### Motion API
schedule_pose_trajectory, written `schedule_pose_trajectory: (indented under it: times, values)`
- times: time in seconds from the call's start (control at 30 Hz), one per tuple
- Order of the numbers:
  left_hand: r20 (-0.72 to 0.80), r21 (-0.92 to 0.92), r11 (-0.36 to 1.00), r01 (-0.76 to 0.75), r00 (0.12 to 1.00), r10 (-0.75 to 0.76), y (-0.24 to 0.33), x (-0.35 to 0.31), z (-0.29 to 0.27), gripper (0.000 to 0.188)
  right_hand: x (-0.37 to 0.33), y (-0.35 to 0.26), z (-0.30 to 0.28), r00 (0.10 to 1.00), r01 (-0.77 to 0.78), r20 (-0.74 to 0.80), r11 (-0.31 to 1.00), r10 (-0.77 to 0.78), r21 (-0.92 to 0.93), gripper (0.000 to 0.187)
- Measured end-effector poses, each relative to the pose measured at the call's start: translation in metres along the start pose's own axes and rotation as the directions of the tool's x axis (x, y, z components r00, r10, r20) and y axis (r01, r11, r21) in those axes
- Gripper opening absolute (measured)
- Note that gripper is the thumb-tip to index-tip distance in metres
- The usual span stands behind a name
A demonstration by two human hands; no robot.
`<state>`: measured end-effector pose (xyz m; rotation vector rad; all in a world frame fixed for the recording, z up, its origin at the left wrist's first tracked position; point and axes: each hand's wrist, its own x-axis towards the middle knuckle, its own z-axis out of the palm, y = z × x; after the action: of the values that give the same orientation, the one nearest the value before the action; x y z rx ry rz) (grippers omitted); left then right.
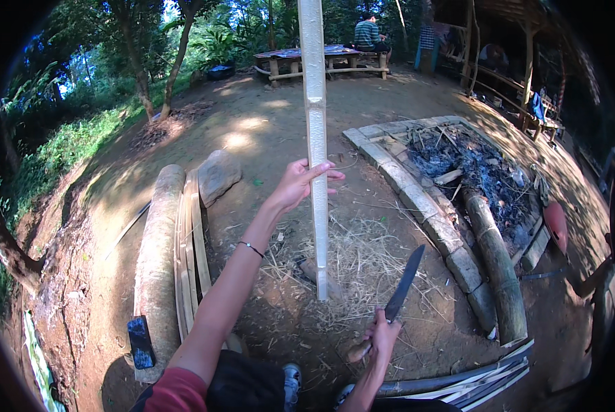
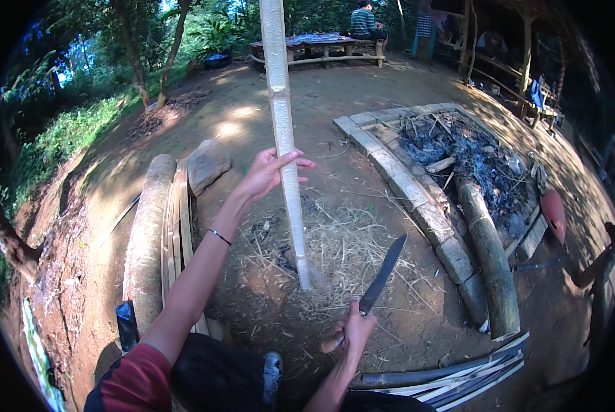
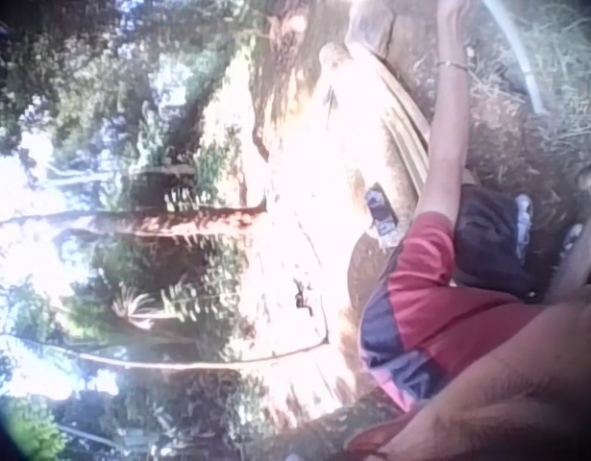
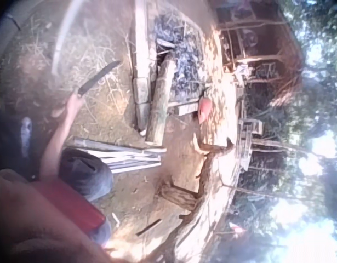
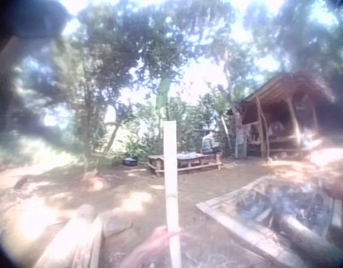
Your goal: The person shaves and carves a bamboo strip with a knife, turning the piece over while working.
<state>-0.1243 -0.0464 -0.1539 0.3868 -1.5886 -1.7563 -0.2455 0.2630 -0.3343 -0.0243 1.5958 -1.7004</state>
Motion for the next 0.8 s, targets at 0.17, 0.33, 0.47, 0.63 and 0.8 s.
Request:
schedule_pose_trajectory:
  times: [0.17,0.33,0.47,0.63,0.8]
  values:
    - [-0.022,-0.003,1.000,-0.003,1.000,0.003,0.001,-0.001,-0.008,0.032,-0.019,-0.029,0.023,0.996,0.023,0.085,1.000,-0.024,0.014,0.034]
    - [-0.005,-0.032,0.999,-0.017,1.000,0.017,-0.004,0.003,-0.008,0.034,-0.026,-0.073,0.044,0.977,0.129,0.169,0.992,-0.126,-0.006,0.036]
    - [0.016,-0.094,0.995,-0.039,0.999,0.040,-0.011,0.003,-0.018,0.035,-0.039,-0.137,0.073,0.939,0.262,0.232,0.965,-0.254,-0.005,0.036]
    - [0.030,-0.080,0.996,-0.034,0.999,0.036,-0.016,0.009,-0.003,0.034,-0.048,-0.230,0.097,0.825,0.510,0.298,0.860,-0.480,-0.029,0.036]
    - [0.101,-0.026,1.000,-0.003,0.995,0.006,-0.007,0.008,0.016,0.032,-0.037,-0.284,0.131,0.696,0.682,0.381,0.727,-0.608,-0.085,0.039]
